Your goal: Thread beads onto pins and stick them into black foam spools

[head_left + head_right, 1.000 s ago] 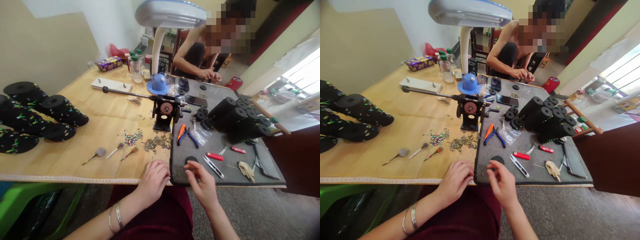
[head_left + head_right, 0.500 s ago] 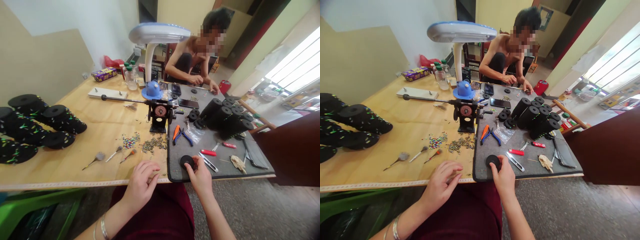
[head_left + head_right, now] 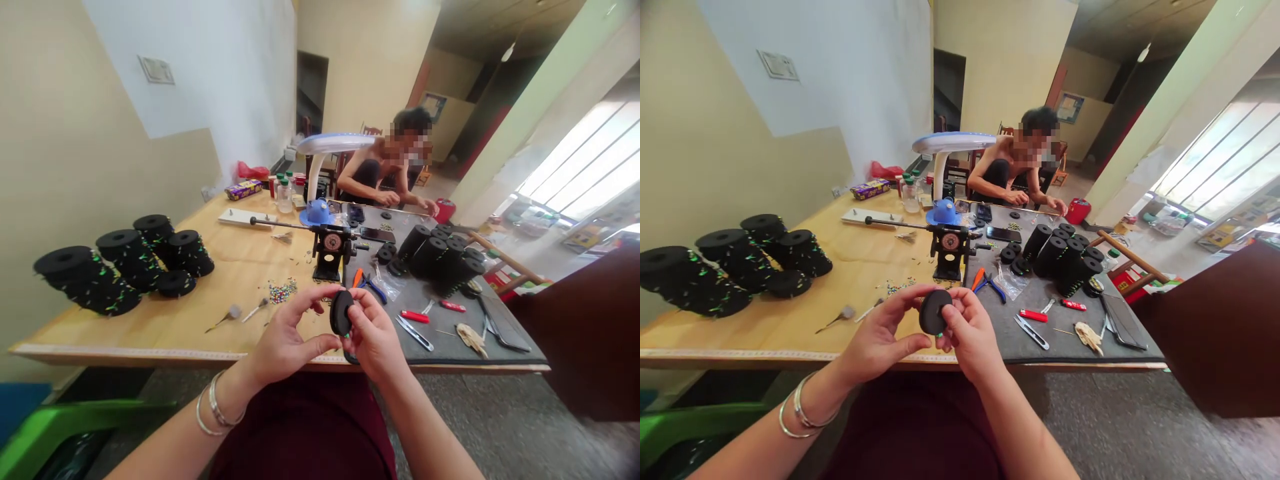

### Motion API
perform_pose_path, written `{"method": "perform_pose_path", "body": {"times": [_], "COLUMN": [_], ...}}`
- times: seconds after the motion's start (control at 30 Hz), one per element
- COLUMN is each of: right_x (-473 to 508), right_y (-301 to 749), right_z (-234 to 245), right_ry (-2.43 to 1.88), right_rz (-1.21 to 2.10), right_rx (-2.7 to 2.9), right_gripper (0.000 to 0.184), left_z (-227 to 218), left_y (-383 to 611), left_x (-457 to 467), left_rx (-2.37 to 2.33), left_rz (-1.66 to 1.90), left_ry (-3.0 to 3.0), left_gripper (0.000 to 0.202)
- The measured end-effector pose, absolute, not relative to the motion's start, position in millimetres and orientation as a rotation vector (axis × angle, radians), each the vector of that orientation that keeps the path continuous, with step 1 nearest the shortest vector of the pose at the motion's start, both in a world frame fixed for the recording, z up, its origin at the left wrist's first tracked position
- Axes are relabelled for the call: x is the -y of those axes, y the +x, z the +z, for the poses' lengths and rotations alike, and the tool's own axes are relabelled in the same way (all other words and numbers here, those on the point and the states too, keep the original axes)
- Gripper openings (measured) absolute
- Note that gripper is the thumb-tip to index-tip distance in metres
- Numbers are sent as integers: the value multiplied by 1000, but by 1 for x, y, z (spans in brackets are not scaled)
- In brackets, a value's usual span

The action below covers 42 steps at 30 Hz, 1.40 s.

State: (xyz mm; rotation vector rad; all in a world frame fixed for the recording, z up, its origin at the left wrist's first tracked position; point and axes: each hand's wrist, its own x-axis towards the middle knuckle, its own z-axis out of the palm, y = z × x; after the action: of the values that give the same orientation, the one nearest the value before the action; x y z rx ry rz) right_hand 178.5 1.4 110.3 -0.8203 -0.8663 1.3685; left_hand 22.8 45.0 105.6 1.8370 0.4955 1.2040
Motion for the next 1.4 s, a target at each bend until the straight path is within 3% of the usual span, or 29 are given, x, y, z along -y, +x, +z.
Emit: {"method": "perform_pose_path", "body": {"times": [0.33, 0.73, 0.83, 0.93, 1.0, 1.13, 1.4], "right_x": [22, 48, 46, 46, 48, 56, 73], "right_y": [152, 134, 124, 115, 114, 120, 125], "right_z": [126, 71, 66, 62, 60, 54, 46], "right_ry": [-725, -979, -826, -836, -918, -1006, -1021], "right_rz": [1473, 1099, 1236, 1335, 1319, 1261, 1271], "right_rx": [849, 1091, 1096, 1077, 1048, 998, 1039], "right_gripper": [30, 28, 39, 31, 36, 46, 46], "left_z": [125, 108, 102, 96, 92, 86, 77], "left_y": [9, -4, -4, -6, -6, -5, -6], "left_x": [-28, -17, -9, -5, -5, -6, -10], "left_rx": [-306, -474, -560, -666, -691, -702, -692], "left_rz": [1210, 1175, 1199, 1264, 1289, 1283, 1141], "left_ry": [1593, 1311, 1443, 1522, 1499, 1306, 761], "left_gripper": [53, 45, 47, 46, 45, 42, 38]}}
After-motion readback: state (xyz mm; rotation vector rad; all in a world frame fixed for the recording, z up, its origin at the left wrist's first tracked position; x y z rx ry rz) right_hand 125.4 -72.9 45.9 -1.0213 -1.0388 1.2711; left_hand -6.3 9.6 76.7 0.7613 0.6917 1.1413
